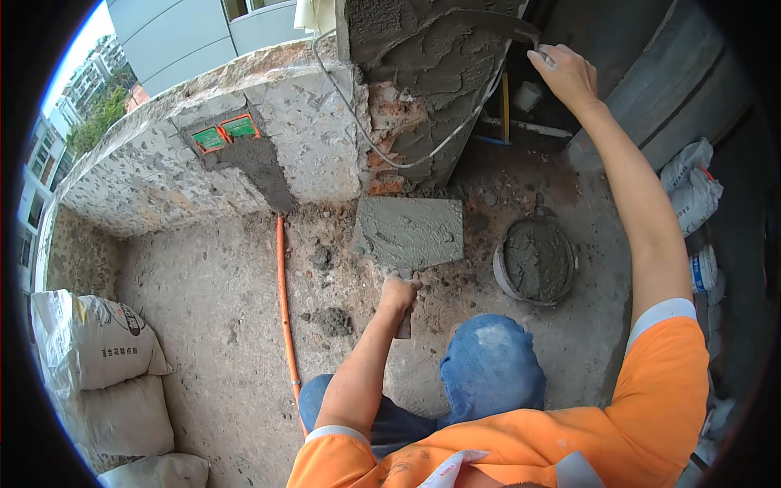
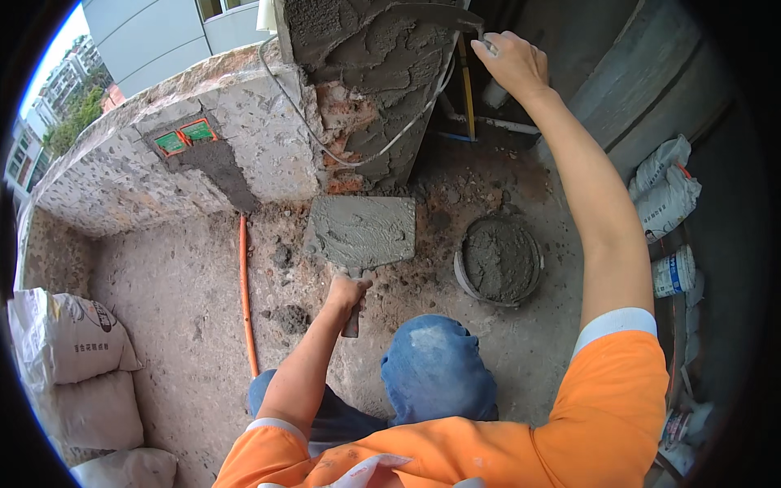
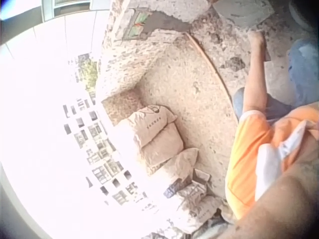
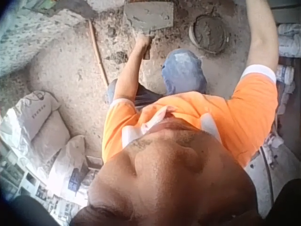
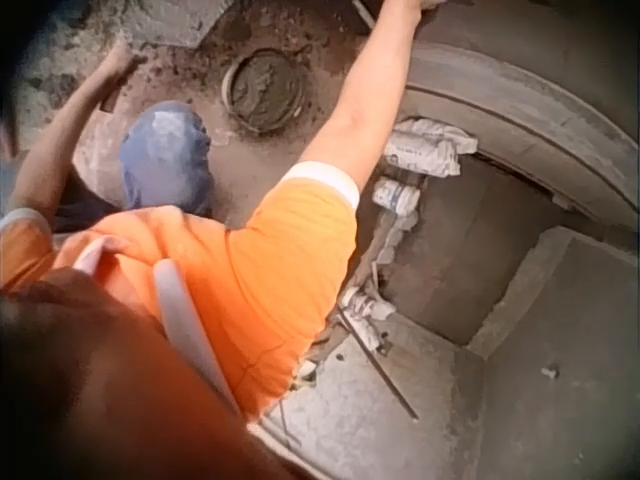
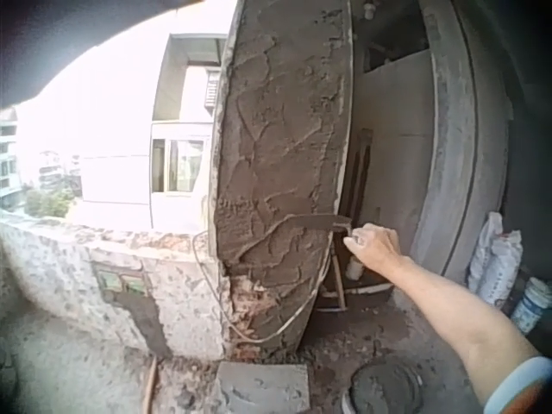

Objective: Applying mortar to a brick wall using a trowel and a hawk.

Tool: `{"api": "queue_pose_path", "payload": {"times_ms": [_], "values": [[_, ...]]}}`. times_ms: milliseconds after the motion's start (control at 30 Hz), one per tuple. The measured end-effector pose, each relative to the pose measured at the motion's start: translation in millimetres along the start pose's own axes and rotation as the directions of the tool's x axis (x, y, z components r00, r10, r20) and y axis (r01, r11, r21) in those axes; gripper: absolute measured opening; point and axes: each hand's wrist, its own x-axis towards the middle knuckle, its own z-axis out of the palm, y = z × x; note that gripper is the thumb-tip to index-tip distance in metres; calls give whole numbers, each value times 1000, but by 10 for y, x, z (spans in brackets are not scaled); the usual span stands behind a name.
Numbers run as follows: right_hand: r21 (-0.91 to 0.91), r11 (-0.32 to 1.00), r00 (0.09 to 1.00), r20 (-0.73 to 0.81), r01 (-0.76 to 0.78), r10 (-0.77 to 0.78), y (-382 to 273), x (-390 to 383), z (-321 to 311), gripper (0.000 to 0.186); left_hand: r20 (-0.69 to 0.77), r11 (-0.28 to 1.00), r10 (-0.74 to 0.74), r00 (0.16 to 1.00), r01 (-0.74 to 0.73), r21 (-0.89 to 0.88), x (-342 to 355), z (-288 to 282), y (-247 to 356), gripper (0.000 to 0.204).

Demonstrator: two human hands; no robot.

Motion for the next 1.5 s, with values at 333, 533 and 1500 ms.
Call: {"api": "queue_pose_path", "payload": {"times_ms": [333, 533, 1500], "values": [[276, 780, 656, 723, -562, 217, -1138, -2971, 464, 35, 31, 957, 113, 993, -117, 264, 151, 202, -68, 44], [-86, 817, 534, 718, -570, 447, 32, -3150, -112, 34, 218, 975, -11, 976, -38, 220, 182, 121, -197, 30], [-139, 312, -16, 930, -940, 367, 440, -4498, 471, 31, 524, 687, -125, 842, -308, 658, 248, 908, -954, 26]]}}
